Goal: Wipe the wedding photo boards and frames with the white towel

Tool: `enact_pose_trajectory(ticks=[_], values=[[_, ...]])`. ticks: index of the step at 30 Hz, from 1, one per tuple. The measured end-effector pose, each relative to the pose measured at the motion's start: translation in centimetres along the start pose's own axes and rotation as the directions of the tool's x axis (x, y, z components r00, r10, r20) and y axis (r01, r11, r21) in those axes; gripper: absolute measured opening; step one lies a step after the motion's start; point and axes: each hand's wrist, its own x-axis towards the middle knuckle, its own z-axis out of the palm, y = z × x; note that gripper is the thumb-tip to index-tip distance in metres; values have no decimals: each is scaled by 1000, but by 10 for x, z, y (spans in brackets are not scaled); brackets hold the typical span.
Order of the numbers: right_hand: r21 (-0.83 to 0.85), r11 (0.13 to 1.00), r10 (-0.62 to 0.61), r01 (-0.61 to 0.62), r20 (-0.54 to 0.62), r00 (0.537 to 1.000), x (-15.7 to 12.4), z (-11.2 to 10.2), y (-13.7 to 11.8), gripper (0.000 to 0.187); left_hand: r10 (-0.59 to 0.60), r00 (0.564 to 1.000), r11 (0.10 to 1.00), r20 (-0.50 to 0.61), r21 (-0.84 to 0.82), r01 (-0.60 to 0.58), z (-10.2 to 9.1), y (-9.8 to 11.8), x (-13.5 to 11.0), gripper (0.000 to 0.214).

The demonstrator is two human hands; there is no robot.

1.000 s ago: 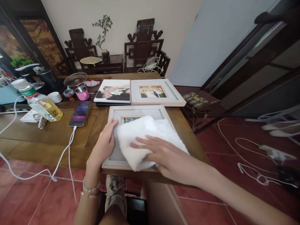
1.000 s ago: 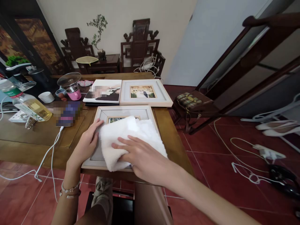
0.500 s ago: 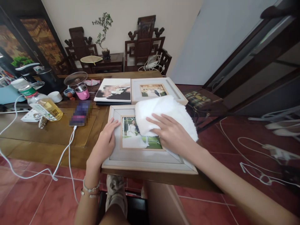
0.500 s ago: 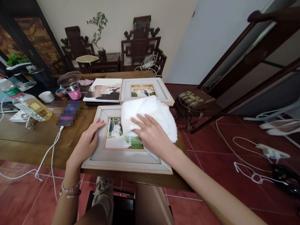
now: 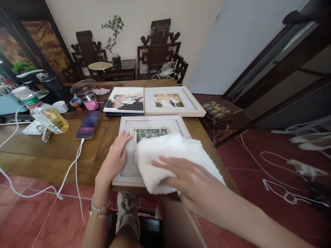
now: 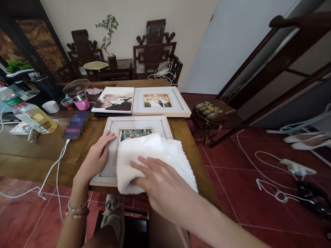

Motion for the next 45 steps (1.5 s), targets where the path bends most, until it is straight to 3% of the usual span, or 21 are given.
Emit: enact_pose_trajectory(ticks=[8, 11, 16, 21, 26, 31, 38, 41, 45], values=[[-222, 957, 196, -189, 12, 980, 39, 15, 78, 59, 27, 1000, 1000, -12, -5, -27, 0, -2, 0, 43], [-272, 935, 239, -229, 3, 971, 51, 16, 89, 58, 27, 1000, 999, -9, -19, -27, -1, -2, -1, 43], [-237, 948, 223, -210, 29, 974, 45, 16, 67, 55, 26, 1000, 999, -17, -27, -27, 0, -3, -1, 43], [-82, 992, 103, -91, 156, 982, 10, -5, 20, 62, 35, 999, 999, -21, -22, -36, 1, -4, -1, 43], [51, 998, 21, -25, 86, 996, -14, -20, -14, 68, 31, 999, 999, -10, -6, -31, 1, -2, 0, 44], [66, 991, 104, -113, 125, 987, 0, -7, 10, 68, 25, 1000, 1000, -15, -4, -25, 0, -2, 0, 44], [-144, 968, 211, -206, 18, 977, 44, 16, 73, 62, 28, 1000, 1000, -9, -1, -28, 1, -3, -1, 45], [-177, 953, 256, -246, 34, 966, 57, 20, 72, 63, 26, 1000, 1000, -8, -1, -26, 1, -3, -1, 44], [-113, 970, 225, -213, 106, 969, 52, 23, 39, 59, 20, 1000, 1000, -9, 2, -20, 1, -3, 0, 44]])
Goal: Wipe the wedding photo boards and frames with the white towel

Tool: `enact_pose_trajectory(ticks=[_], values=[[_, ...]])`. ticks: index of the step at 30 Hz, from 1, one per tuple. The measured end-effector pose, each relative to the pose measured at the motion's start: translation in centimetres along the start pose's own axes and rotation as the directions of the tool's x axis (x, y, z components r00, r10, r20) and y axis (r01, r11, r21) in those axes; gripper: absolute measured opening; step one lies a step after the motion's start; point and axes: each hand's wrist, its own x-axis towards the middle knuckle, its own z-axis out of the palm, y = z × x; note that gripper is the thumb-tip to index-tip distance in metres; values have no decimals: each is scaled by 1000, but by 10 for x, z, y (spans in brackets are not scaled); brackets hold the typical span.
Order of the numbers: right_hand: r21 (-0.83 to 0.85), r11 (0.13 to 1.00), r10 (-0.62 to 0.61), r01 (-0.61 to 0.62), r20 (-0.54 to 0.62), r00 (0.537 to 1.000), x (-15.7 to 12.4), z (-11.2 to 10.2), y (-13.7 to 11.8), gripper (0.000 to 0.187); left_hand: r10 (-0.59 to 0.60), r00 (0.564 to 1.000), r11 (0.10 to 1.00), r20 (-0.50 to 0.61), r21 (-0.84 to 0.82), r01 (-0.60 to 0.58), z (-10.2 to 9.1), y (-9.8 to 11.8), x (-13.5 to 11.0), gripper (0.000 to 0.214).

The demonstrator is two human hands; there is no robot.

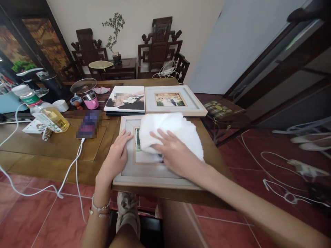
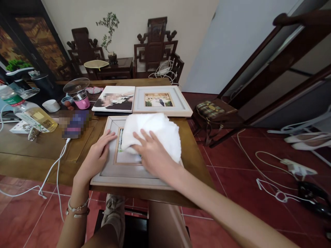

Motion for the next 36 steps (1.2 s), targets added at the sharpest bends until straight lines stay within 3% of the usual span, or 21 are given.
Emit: enact_pose_trajectory(ticks=[6, 11, 15, 19, 23, 26, 29, 31, 36], values=[[200, 964, -209, 177, 155, 966, -45, -23, -43, 57, -4, 1000, 1000, 10, -6, 4, -1, 1, 1, 45], [279, 952, -161, 129, 95, 982, -63, -44, -31, 63, -4, 1000, 1000, 12, 2, 4, -1, 1, -1, 45], [147, 989, -32, 9, 154, 988, -49, -34, -1, 62, -2, 1000, 1000, 9, 0, 2, 0, 0, -1, 44], [31, 999, 15, -16, 47, 999, -19, -17, 20, 63, 5, 1000, 1000, 3, 1, -5, 0, 0, 0, 43], [-25, 999, 27, -26, 15, 1000, 3, -8, 12, 65, 5, 1000, 1000, 2, -1, -5, 0, 0, 0, 43], [32, 999, -44, 41, 104, 994, 3, -8, -11, 66, -3, 1000, 1000, 3, -12, 3, 0, 0, 0, 41], [127, 983, -158, 133, 212, 964, -13, -12, -32, 65, -38, 999, 998, 2, -49, 38, -1, 1, -1, 32], [169, 972, -196, 162, 205, 959, -30, -18, -36, 63, -43, 999, 997, 9, -62, 44, -1, 1, -2, 31], [118, 989, -107, 93, 119, 987, -66, -36, -19, 68, -14, 1000, 999, 9, -35, 14, -2, 2, -2, 40]])
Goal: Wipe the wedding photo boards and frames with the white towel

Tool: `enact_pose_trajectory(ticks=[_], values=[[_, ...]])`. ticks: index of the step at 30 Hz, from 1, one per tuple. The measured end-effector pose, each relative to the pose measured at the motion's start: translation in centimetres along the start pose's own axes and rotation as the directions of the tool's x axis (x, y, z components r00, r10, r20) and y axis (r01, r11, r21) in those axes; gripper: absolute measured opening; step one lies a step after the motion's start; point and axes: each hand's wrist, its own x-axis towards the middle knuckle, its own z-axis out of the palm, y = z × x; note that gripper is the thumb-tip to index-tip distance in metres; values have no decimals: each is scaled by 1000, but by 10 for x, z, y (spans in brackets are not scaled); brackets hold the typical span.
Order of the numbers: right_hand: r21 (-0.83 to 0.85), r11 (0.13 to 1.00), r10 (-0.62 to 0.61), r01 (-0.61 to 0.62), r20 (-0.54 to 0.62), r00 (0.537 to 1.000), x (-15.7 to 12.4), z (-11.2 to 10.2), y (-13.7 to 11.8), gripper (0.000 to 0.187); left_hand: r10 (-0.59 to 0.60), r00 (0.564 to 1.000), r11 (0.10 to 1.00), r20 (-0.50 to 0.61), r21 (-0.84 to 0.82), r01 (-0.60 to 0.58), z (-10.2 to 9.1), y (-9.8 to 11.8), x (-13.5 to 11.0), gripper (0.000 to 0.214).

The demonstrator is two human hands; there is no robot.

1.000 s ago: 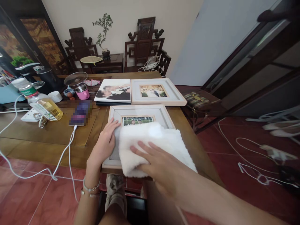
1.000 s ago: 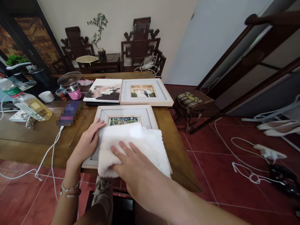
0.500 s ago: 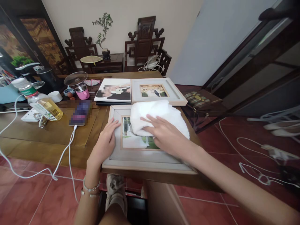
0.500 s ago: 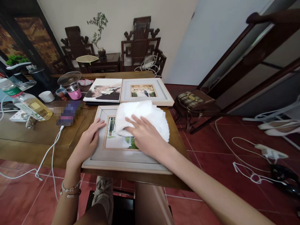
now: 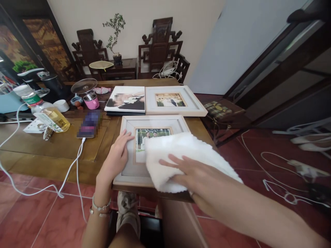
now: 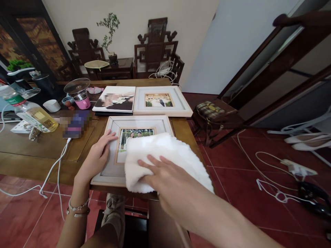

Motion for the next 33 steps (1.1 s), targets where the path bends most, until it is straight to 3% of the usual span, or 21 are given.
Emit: enact_pose_trajectory(ticks=[3, 7, 11, 17, 21, 28, 33], values=[[-65, 990, 131, -127, 52, 990, -1, -9, 13, 65, -8, 1000, 1000, -6, 3, 8, 0, 0, 1, 40], [-110, 972, 212, -206, 49, 976, 24, -10, 22, 66, -5, 1000, 1000, -15, 4, 5, 1, 0, 1, 42], [-109, 974, 199, -198, -6, 980, 58, -2, 19, 64, -38, 999, 999, -21, 14, 39, 2, -2, 1, 45], [-23, 999, 38, -38, -10, 999, 90, 13, -4, 69, -46, 999, 999, -10, 9, 46, 2, -7, 0, 59], [-37, 995, 91, -90, 23, 996, 80, 12, -6, 67, -53, 998, 998, -18, 20, 53, 2, -6, 0, 52], [-217, 956, 199, -198, -19, 980, 25, -1, 12, 58, -46, 998, 999, -36, 26, 47, 2, -4, -2, 50], [-289, 944, 152, -160, -52, 987, 17, 6, -11, 52, -46, 998, 998, -34, 35, 47, 2, -5, -1, 50]])
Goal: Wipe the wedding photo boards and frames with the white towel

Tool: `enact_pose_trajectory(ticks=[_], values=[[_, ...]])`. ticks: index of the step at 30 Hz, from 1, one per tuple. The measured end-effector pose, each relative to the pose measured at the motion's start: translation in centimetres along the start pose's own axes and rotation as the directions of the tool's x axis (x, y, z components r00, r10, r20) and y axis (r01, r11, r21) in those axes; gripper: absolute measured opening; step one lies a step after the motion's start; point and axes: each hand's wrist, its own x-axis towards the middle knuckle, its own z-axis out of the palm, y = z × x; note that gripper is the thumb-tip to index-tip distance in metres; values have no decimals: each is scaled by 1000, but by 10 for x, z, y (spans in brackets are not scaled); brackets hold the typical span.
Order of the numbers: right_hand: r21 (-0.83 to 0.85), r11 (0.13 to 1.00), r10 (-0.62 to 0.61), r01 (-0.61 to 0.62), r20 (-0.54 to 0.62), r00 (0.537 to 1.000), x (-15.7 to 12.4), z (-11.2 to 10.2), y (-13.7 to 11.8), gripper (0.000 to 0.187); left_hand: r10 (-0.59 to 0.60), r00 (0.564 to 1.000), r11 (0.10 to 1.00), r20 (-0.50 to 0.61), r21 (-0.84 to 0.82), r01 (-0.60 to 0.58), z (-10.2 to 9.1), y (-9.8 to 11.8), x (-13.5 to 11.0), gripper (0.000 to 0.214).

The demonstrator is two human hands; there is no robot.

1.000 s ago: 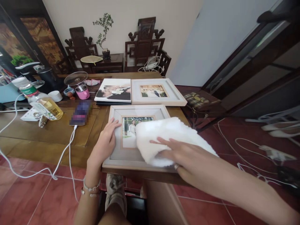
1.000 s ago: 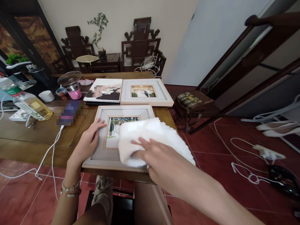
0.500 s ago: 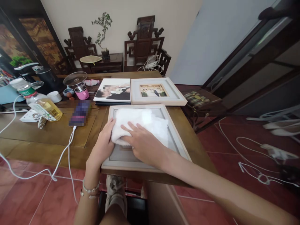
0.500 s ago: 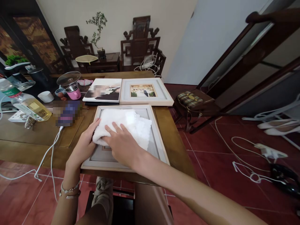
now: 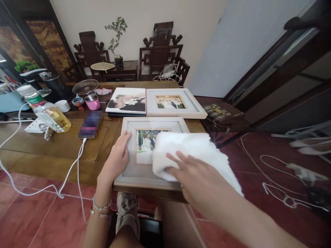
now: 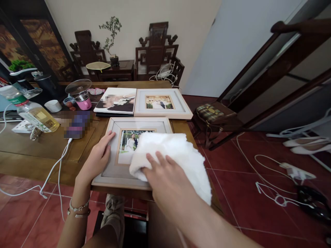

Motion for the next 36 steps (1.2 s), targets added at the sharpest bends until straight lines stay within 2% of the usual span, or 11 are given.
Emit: enact_pose_trajectory(ticks=[4, 8, 13, 18, 22, 28, 31, 34, 36], values=[[134, 988, -85, 82, 18, 996, 10, 5, -29, 43, -13, 1000, 1000, 10, 10, 13, 0, 1, 1, 49], [312, 932, -186, 183, -21, 982, 11, 15, -34, 49, -12, 1000, 1000, 19, 9, 11, 0, 1, 1, 49], [287, 944, -132, 161, -120, 984, -11, 16, -8, 61, -4, 1000, 1000, 11, -4, 4, 0, 1, 0, 49], [138, 984, -80, 108, -193, 978, -31, 3, 26, 54, 3, 1000, 1000, 6, -16, -2, 0, -1, -2, 50], [65, 997, -16, 30, -206, 978, -31, 10, 44, 50, 14, 1000, 1000, -8, -23, -14, 1, -2, -1, 50], [58, 998, 21, -11, -171, 985, 10, 26, 50, 54, -17, 1000, 1000, 15, 8, 17, -1, 3, 1, 49], [98, 994, -42, 56, -138, 990, 38, 23, 67, 56, -24, 999, 1000, 38, 18, 24, -2, 5, 1, 49], [164, 979, -89, 121, -191, 978, 64, 21, 91, 58, -13, 999, 1000, 51, 18, 12, -3, 6, 1, 49], [175, 981, -45, 87, -231, 972, 78, 22, 100, 60, -11, 999, 1000, 48, 17, 10, -3, 5, 1, 49]])
